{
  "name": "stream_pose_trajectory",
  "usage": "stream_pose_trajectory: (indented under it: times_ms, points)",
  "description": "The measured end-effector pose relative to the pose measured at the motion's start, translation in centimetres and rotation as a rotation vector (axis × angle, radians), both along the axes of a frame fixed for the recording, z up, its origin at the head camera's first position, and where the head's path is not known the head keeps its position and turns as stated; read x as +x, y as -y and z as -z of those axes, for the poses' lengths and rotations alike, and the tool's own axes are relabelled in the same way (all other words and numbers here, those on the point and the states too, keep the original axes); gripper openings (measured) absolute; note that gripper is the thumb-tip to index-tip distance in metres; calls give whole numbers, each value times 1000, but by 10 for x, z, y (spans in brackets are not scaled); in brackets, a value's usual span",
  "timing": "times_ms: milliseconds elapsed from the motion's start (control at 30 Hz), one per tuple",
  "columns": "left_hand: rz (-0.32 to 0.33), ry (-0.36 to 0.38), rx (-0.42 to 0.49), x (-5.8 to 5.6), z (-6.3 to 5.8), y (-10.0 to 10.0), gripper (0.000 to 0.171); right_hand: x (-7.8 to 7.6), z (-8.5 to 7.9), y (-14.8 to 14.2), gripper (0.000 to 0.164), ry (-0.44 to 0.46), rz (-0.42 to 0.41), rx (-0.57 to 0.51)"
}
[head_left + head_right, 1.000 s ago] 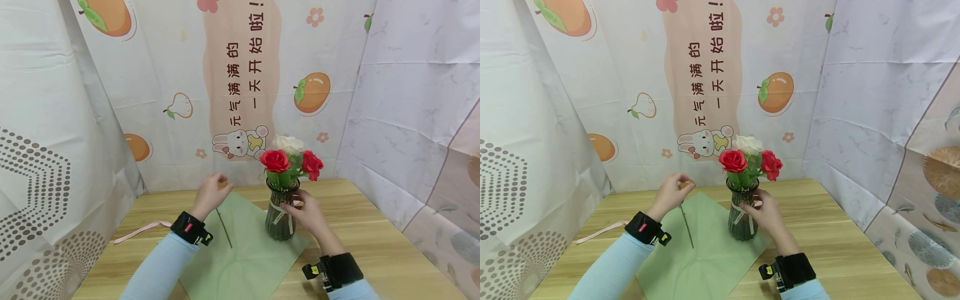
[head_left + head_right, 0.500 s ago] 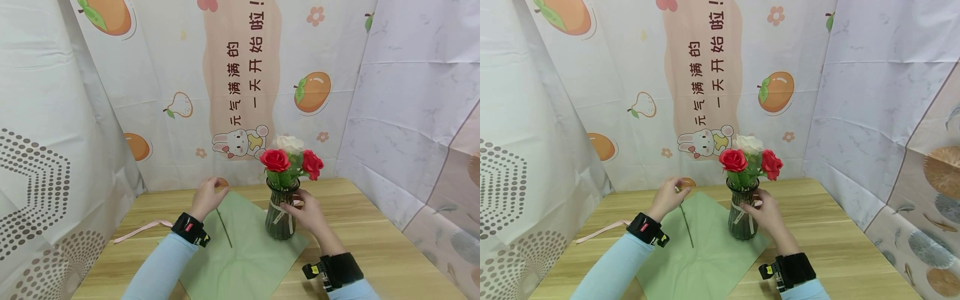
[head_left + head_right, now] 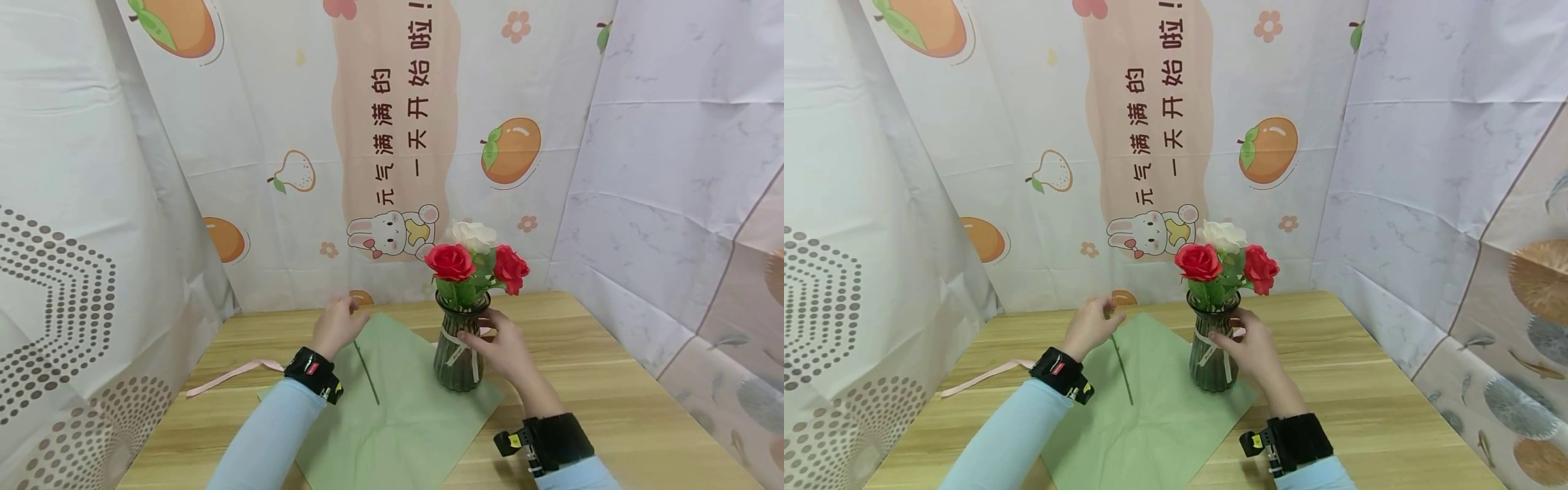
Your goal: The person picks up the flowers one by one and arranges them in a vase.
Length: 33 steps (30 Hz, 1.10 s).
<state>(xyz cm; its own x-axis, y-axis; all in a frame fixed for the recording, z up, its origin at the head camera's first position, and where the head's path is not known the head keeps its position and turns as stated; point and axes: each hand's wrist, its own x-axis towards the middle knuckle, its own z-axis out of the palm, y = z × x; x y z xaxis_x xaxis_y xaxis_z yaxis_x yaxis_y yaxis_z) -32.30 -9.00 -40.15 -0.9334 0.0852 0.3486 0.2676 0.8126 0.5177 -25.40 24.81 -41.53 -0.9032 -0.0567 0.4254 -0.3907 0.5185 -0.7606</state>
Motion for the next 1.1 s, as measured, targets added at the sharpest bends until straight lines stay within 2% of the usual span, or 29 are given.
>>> stream_pose_trajectory:
  times_ms: [200,400,667,1100]
  points:
    - [-41,37,-24,-5,6,2,33,0,0,0,63,15,0,-5]
    - [-71,104,-79,-12,12,2,32,0,1,-1,63,19,0,-2]
    - [-75,198,-124,-12,14,1,38,0,1,-1,64,17,-4,3]
    - [-146,327,-139,-13,19,-3,37,0,1,0,64,8,2,-3]
